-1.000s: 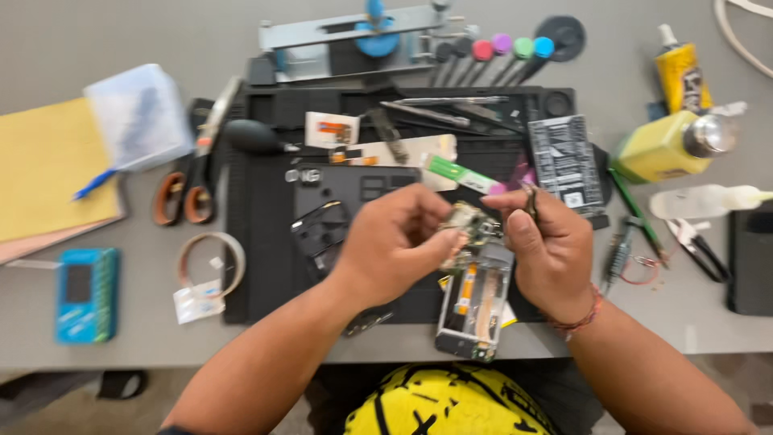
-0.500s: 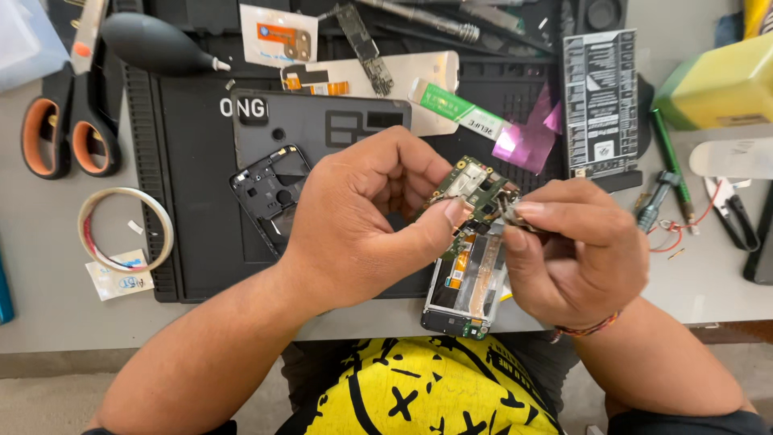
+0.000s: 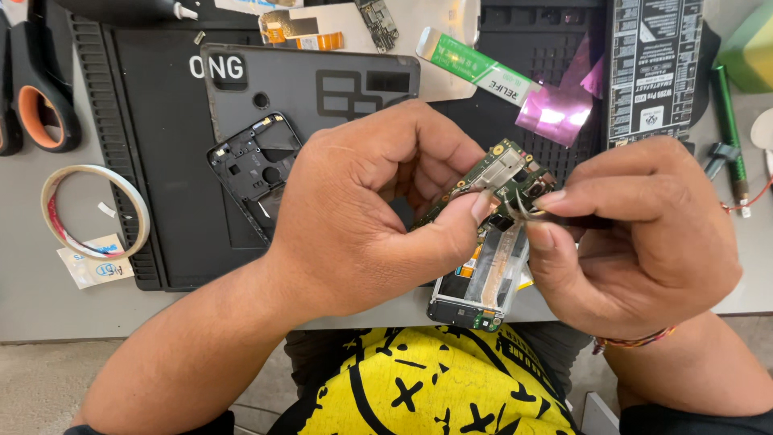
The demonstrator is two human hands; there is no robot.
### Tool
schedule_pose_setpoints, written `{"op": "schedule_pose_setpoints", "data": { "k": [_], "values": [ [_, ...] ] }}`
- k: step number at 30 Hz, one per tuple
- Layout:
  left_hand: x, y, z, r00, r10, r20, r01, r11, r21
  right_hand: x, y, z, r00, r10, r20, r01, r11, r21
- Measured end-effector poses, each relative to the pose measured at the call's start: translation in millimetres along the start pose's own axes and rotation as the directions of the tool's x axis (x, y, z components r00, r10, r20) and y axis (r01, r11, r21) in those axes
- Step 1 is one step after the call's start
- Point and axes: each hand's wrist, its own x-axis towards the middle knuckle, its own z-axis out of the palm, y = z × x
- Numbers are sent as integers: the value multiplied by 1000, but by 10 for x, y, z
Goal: The person assembles a smartphone by connecting ribbon cables to the motherboard, placing the battery into the chassis, and securing components with a green tool. The person handles the motherboard, battery, and phone chassis throughout the process.
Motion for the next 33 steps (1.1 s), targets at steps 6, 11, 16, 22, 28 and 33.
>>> {"op": "schedule_pose_setpoints", "data": {
  "k": [6, 11, 16, 22, 28, 33],
  "values": [
    [8, -8, 3, 999, 31, 8, -31, 998, 57, 62, 109, -38, 996, -69, 53, 63, 992, 113],
    [12, -6, 8, 999, 35, 5, -35, 995, 89, 35, 82, -58, 997, -52, 65, 47, 996, 81],
    [14, -6, 11, 999, 36, 9, -37, 995, 94, 14, 95, -101, 998, -29, 59, 27, 999, 39],
    [4, -7, 14, 1000, 22, 12, -22, 997, 77, 25, 23, -93, 997, -67, 35, 68, 997, -27],
    [2, -5, 8, 999, 34, 24, -36, 997, 73, 17, -11, -81, 999, -52, 15, 53, 996, -72],
    [4, -4, 7, 999, 37, 29, -39, 997, 73, 18, 3, -88, 998, -62, 27, 64, 996, -62]
  ]
}}
